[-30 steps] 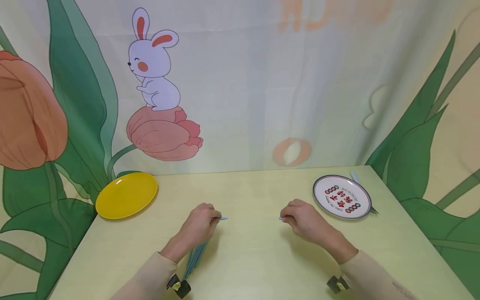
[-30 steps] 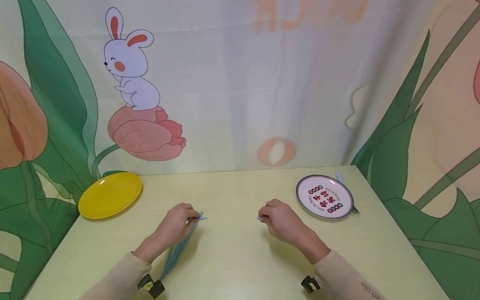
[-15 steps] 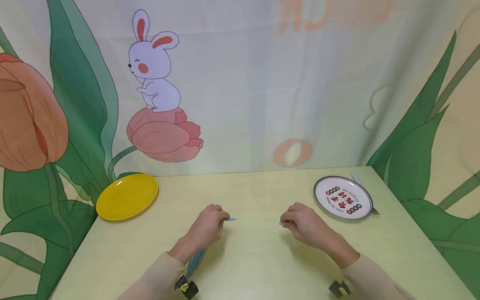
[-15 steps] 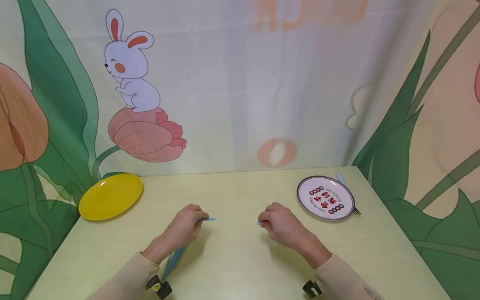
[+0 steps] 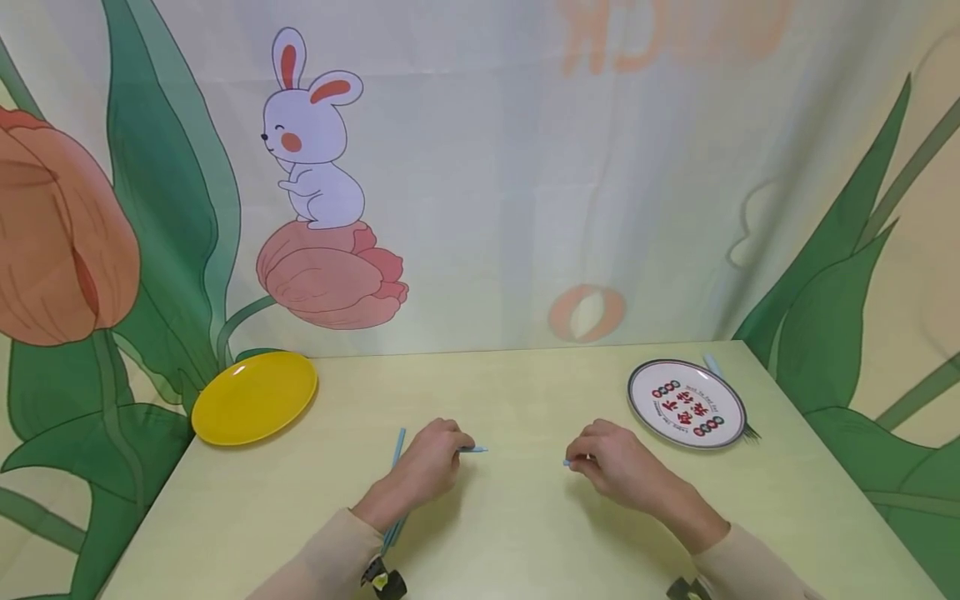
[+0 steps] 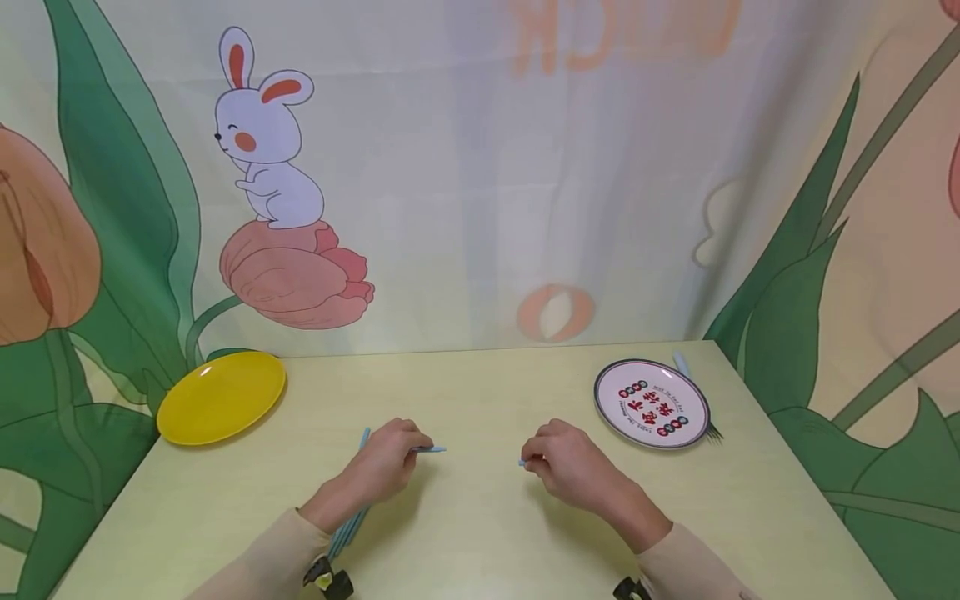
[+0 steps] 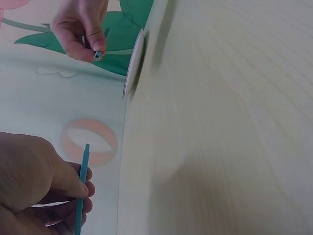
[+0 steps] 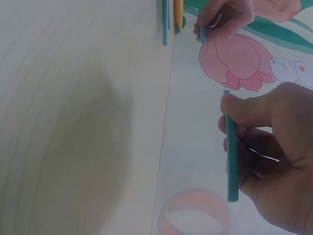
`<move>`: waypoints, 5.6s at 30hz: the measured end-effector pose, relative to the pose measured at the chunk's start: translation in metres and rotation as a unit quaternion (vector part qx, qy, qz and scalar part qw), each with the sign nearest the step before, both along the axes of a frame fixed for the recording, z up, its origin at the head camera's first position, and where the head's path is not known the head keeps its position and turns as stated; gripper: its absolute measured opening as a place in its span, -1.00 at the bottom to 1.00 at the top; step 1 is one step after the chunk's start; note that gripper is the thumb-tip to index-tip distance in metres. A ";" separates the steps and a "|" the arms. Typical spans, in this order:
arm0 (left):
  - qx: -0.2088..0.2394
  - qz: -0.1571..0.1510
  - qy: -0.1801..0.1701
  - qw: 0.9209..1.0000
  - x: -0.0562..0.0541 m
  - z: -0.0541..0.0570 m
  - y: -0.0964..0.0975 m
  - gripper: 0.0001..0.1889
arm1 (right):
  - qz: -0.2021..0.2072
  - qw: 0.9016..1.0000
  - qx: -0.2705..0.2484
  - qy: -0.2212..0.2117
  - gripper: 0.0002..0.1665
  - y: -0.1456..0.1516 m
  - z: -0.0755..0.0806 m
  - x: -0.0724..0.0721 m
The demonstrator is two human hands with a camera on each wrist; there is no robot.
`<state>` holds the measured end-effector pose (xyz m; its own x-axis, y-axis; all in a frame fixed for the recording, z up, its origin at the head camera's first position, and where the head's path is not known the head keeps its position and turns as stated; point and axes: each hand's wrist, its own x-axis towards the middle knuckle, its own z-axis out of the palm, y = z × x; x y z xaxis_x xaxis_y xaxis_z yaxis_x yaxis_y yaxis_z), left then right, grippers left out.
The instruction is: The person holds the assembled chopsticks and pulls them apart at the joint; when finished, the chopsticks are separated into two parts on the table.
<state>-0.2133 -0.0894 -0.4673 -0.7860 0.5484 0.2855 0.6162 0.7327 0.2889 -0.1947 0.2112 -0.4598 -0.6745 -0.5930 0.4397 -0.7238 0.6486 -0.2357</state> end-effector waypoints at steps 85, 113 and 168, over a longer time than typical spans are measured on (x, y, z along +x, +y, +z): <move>-0.013 -0.016 -0.036 0.999 -0.021 -0.039 0.017 -0.83 | 0.092 0.994 0.001 -0.051 -0.92 -0.017 -0.016 0.027; 0.012 0.015 -0.041 0.999 -0.006 -0.028 -0.001 -0.82 | 0.082 0.991 0.006 -0.103 -0.95 -0.018 -0.015 0.031; -0.002 0.182 -0.078 0.980 0.053 -0.030 -0.052 -0.89 | 0.084 0.990 0.030 -0.105 -0.91 -0.014 -0.029 0.030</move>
